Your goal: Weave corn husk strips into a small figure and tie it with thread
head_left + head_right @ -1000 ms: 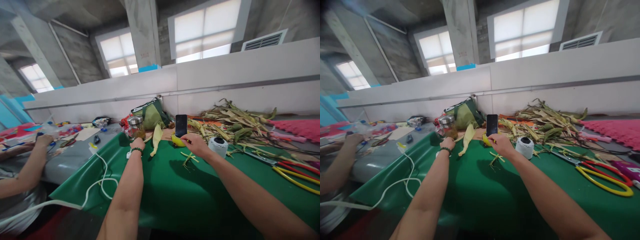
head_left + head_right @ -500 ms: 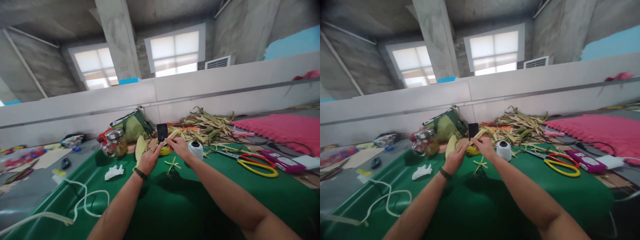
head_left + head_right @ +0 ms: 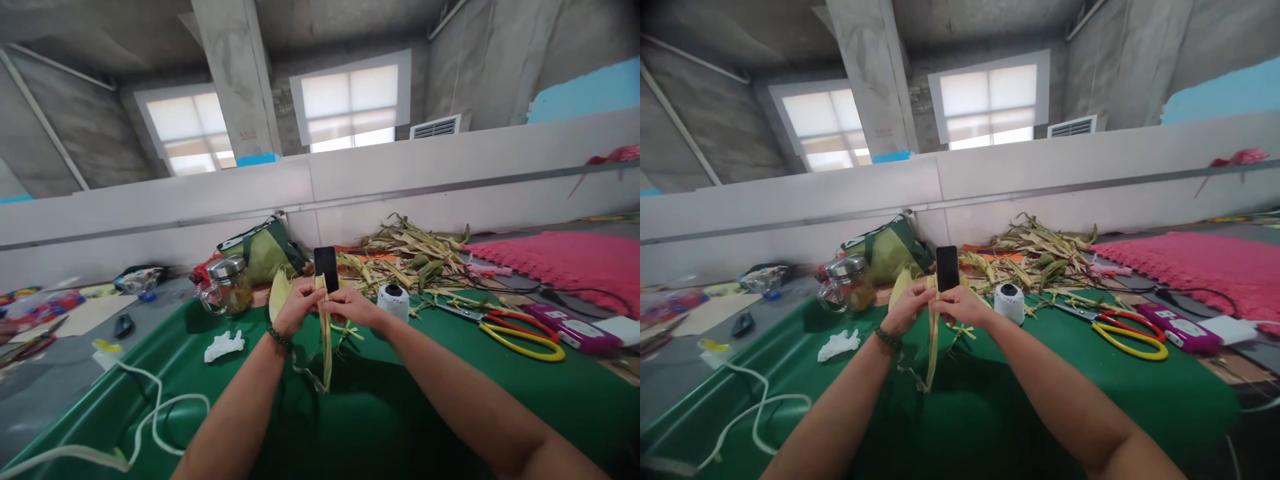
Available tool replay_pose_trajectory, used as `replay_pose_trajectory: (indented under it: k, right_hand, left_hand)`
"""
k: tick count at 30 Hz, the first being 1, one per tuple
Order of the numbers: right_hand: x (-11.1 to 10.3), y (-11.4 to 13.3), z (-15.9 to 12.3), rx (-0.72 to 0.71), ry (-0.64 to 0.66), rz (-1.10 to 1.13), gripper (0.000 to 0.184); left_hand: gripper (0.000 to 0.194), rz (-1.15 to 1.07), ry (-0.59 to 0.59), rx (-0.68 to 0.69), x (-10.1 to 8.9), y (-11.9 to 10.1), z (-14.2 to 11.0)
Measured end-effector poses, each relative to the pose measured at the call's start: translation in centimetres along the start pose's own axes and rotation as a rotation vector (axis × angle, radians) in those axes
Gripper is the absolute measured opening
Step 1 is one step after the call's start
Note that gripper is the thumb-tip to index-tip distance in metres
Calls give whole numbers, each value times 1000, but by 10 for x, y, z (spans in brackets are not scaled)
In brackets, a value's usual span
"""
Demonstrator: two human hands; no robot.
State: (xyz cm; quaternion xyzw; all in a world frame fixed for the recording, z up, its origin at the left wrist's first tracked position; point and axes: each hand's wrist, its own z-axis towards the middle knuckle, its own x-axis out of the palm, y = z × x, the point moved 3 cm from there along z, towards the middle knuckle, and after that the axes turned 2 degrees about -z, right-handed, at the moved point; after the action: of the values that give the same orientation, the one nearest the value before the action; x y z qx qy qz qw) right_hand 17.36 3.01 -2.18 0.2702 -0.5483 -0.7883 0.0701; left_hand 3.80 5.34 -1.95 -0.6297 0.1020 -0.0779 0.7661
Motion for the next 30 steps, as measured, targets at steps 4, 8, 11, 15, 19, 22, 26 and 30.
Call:
replay_pose_trajectory:
  k: [4, 8, 11, 15, 19, 22, 26, 30]
  right_hand:
    - [-1, 0, -3, 26, 66, 156, 32]
    - [-1, 3, -6, 35, 89, 229, 30]
    - [-4, 4, -4, -9, -16, 80, 27]
    - [-10, 0, 0, -44, -181, -87, 18]
    - [-14, -4, 1, -83, -359, -233, 30]
    - [-12, -5, 1, -106, -337, -215, 31]
    - [-11, -7, 4, -107, -257, -52, 30]
    - [-19, -10, 5, -93, -294, -3, 29]
  left_hand:
    - [43, -258, 136, -32, 1, 7, -4]
    - [48, -354, 163, -50, 2, 9, -3]
    - [46, -348, 136, -41, 1, 12, 0]
    - [38, -298, 75, -28, 3, 16, 3]
    - [34, -243, 66, -50, 12, 17, 0]
    - [35, -281, 110, -98, 16, 16, -3]
    - [39, -340, 125, -108, 9, 13, -2]
    - [44, -298, 124, -75, 2, 11, 1]
